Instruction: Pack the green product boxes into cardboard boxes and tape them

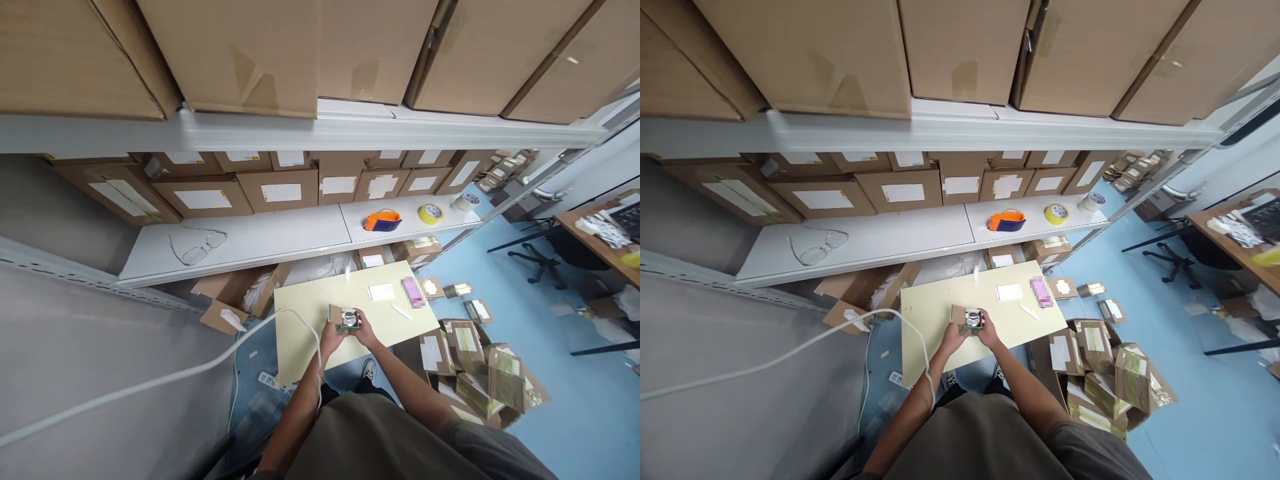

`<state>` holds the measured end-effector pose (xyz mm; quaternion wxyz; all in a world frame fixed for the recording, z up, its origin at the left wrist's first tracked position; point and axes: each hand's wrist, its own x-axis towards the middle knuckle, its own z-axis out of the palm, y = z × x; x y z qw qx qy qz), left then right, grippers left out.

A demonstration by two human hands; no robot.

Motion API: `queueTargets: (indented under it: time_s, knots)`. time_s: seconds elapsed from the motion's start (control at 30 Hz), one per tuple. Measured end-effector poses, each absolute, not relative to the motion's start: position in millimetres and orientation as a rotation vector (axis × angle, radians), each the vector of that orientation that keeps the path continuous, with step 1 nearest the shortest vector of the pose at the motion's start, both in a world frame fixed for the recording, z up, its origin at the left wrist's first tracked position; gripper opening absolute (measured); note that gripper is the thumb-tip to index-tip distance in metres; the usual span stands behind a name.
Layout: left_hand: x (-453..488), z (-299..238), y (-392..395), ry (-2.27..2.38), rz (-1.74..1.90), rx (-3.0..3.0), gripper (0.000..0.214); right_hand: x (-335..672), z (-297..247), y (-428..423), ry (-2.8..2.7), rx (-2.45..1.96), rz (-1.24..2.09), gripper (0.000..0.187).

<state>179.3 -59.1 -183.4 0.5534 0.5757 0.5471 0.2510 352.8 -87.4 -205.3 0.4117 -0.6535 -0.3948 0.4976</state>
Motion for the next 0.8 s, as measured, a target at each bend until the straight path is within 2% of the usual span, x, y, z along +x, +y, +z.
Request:
queueTargets:
  time_s: [0.07, 0.2, 0.27, 0.4, 0.47, 0.57, 0.7, 0.8]
  knots:
    - [186, -178, -51, 1.293, 0.625, 1.411, 0.06, 350, -208, -78, -1.001, -1.682, 1.16, 0.079]
    - [198, -166, -36, 1.243, 0.668, 1.542, 0.077, 346, -210, -63, -1.084, -1.739, 1.041, 0.066]
    - [199, -164, -34, 1.273, 0.616, 1.583, 0.076, 344, -212, -63, -1.155, -1.753, 1.033, 0.067]
    - [194, -165, -32, 1.333, 0.628, 1.649, 0.07, 338, -215, -72, -1.237, -1.753, 1.069, 0.078]
    - [190, -163, -27, 1.314, 0.632, 1.656, 0.066, 337, -214, -75, -1.243, -1.815, 1.065, 0.077]
    - [188, -155, -15, 1.271, 0.647, 1.59, 0.057, 337, -205, -74, -1.267, -1.958, 1.037, 0.07]
    - [189, -147, 3, 1.329, 0.76, 1.323, 0.032, 335, -191, -69, -1.334, -2.066, 1.012, 0.056]
    - [192, -147, 11, 1.459, 0.861, 1.155, 0.036, 332, -186, -68, -1.359, -2.088, 1.033, 0.047]
